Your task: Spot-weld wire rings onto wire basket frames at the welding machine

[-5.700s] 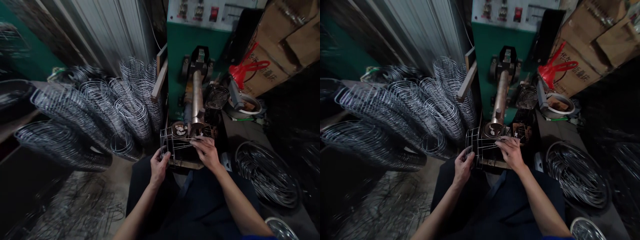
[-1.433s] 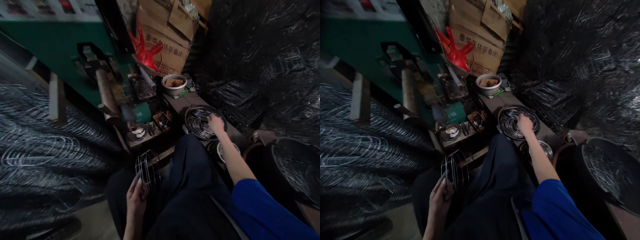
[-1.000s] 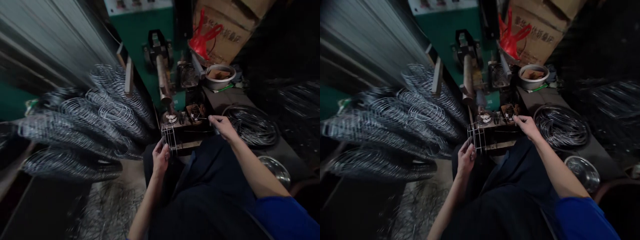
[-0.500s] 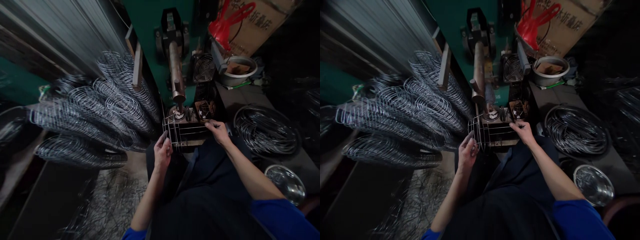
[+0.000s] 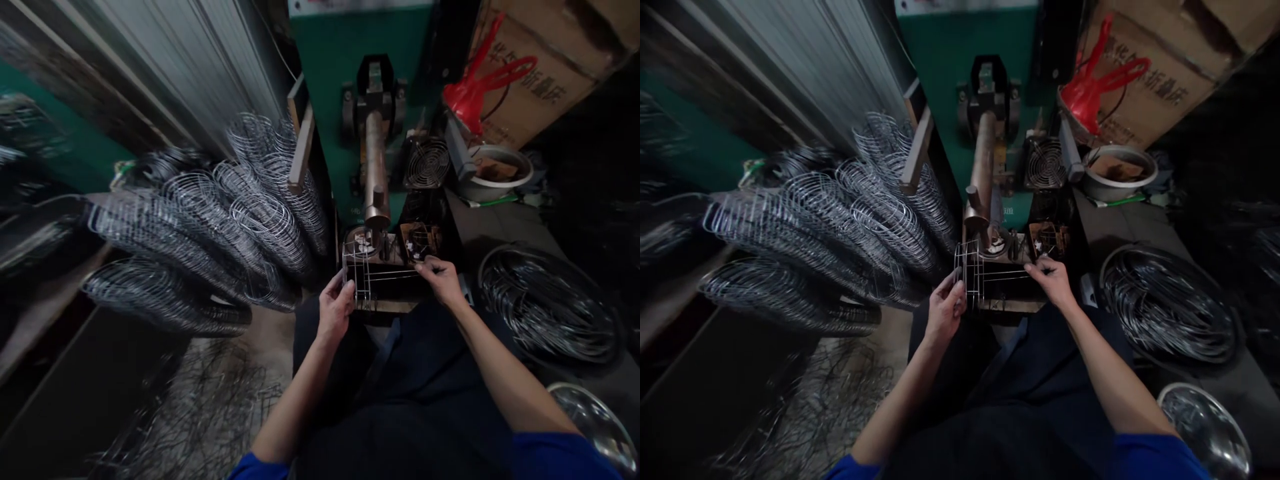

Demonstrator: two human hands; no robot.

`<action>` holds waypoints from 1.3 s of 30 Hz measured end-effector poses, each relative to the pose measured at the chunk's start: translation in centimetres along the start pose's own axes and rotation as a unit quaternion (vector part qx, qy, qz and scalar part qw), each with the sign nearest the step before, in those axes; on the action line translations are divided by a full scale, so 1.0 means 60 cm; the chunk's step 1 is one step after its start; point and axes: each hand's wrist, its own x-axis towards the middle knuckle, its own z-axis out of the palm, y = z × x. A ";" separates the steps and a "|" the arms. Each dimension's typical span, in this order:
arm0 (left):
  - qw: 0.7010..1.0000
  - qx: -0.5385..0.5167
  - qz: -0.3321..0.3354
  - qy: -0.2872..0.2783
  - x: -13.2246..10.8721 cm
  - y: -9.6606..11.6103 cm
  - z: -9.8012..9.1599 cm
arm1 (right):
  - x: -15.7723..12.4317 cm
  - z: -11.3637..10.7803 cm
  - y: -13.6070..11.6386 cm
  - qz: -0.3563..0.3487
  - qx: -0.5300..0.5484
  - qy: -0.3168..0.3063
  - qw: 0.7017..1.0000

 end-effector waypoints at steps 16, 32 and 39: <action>1.000 -0.017 -0.003 -0.010 0.047 0.010 0.023 | 0.057 -0.012 0.029 0.001 -0.007 -0.010 1.000; 0.999 -0.028 0.005 -0.015 0.081 0.009 0.043 | 0.093 -0.026 0.039 -0.006 -0.015 -0.014 1.000; 0.999 -0.038 0.007 -0.010 0.084 0.012 0.053 | 0.100 -0.030 0.041 -0.010 -0.022 -0.006 1.000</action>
